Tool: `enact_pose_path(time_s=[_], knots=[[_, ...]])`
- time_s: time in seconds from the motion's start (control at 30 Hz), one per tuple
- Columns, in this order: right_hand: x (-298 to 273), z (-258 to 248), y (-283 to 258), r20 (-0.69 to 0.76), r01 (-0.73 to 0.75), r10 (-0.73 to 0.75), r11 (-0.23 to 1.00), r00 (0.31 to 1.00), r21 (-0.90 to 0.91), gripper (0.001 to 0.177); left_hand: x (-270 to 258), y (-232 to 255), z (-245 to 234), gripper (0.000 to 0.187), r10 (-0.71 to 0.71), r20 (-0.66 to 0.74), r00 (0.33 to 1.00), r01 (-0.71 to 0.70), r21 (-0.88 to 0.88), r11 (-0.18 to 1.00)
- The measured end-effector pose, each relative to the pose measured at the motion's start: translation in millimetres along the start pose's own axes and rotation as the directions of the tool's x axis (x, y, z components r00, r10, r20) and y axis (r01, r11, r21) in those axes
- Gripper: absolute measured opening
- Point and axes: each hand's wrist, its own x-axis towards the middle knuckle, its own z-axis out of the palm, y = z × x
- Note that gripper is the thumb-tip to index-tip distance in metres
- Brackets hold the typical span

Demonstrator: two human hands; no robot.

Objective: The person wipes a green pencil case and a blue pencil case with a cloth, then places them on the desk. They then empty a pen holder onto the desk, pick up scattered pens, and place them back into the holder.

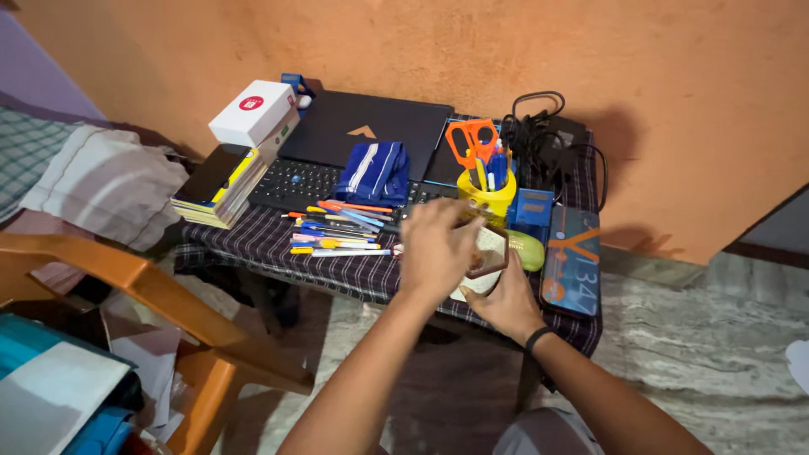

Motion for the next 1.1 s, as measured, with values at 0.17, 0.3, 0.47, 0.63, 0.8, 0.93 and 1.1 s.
enact_pose_path(time_s=[0.17, 0.3, 0.47, 0.63, 0.8, 0.93, 1.1], knots=[[-1, 1, 4, -0.023, 0.018, -0.018, 1.0, 1.0, -0.023, 0.081, -50, -59, -27, 0.026, -0.259, -0.417, 0.872, 0.269, -0.034, 0.962], [-2, 0, 2, -0.013, 0.005, -0.005, 1.0, 1.0, 0.029, 0.08, -107, -97, -38, 0.023, -0.449, -0.461, 0.766, 0.478, -0.059, 0.876], [-2, 3, 4, -0.005, 0.05, -0.05, 0.998, 0.999, 0.03, 0.078, -165, -118, -16, 0.022, -0.435, -0.395, 0.809, 0.507, 0.097, 0.856], [-2, 5, 8, -0.011, 0.102, -0.102, 0.993, 0.995, -0.055, 0.077, -181, -116, 12, 0.021, -0.569, -0.295, 0.767, 0.619, 0.111, 0.777], [-3, 4, 8, 0.011, 0.039, -0.039, 0.999, 0.999, -0.018, 0.077, -182, -109, 23, 0.02, -0.62, -0.232, 0.75, 0.642, 0.026, 0.766], [-3, 5, 8, -0.022, 0.081, -0.081, 0.997, 0.996, -0.009, 0.077, -184, -108, 29, 0.022, -0.617, -0.224, 0.754, 0.65, 0.124, 0.75], [-6, 6, 8, -0.009, -0.036, 0.036, 0.999, 0.999, 0.0, 0.08, -199, -118, 47, 0.027, -0.605, -0.218, 0.766, 0.64, 0.163, 0.751]])
